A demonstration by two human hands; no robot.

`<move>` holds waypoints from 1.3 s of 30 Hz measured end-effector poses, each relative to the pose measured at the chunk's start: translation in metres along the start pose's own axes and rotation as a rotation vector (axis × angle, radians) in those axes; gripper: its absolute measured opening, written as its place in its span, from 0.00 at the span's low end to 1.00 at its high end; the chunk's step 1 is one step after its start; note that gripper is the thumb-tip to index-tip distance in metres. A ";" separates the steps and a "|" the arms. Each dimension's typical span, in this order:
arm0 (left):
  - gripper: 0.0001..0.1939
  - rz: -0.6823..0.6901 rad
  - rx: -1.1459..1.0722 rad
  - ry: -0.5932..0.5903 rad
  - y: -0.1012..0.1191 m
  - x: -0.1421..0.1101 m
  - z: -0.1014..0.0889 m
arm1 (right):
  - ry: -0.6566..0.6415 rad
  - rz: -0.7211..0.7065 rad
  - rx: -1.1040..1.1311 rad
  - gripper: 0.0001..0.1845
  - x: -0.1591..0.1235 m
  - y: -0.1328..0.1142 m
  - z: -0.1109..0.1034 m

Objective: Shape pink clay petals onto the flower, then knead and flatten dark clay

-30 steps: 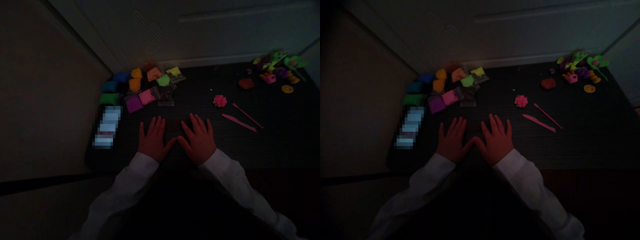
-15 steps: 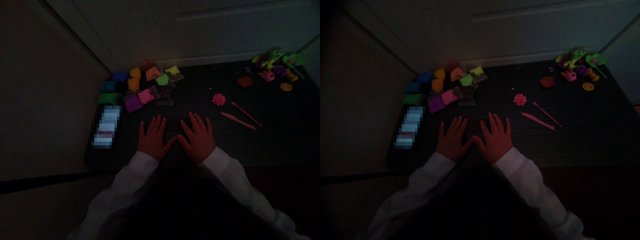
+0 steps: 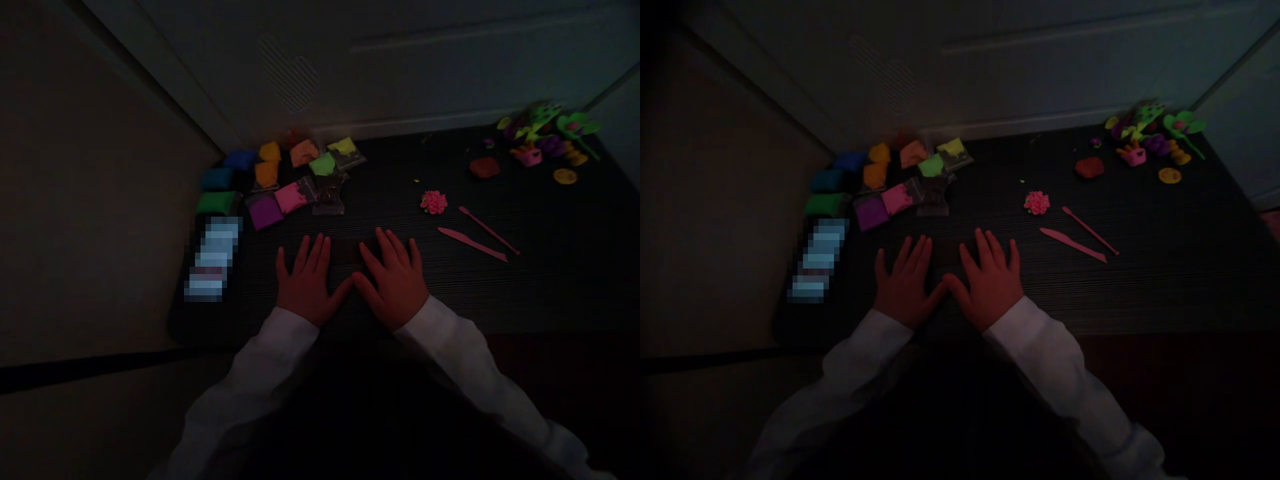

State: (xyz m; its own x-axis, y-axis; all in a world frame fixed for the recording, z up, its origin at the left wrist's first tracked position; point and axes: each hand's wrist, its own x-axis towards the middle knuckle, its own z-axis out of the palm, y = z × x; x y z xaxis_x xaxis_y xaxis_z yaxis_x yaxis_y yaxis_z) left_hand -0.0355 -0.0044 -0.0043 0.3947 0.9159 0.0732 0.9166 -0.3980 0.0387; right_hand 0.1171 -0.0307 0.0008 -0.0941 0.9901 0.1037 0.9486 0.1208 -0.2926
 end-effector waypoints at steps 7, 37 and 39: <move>0.35 0.011 0.008 -0.022 0.001 0.003 0.002 | -0.021 -0.004 -0.002 0.30 -0.001 0.001 0.001; 0.35 0.041 0.006 -0.027 0.009 0.003 0.003 | -0.009 0.004 0.007 0.29 -0.001 0.002 0.001; 0.34 0.043 0.009 -0.031 0.009 0.003 0.002 | -0.008 0.009 0.010 0.29 -0.001 0.002 0.001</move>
State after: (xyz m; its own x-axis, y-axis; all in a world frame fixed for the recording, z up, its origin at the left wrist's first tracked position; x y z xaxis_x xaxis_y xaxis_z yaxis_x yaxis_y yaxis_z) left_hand -0.0261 -0.0054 -0.0061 0.4350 0.8994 0.0433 0.8994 -0.4363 0.0271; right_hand 0.1185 -0.0315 -0.0009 -0.0886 0.9917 0.0932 0.9464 0.1130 -0.3027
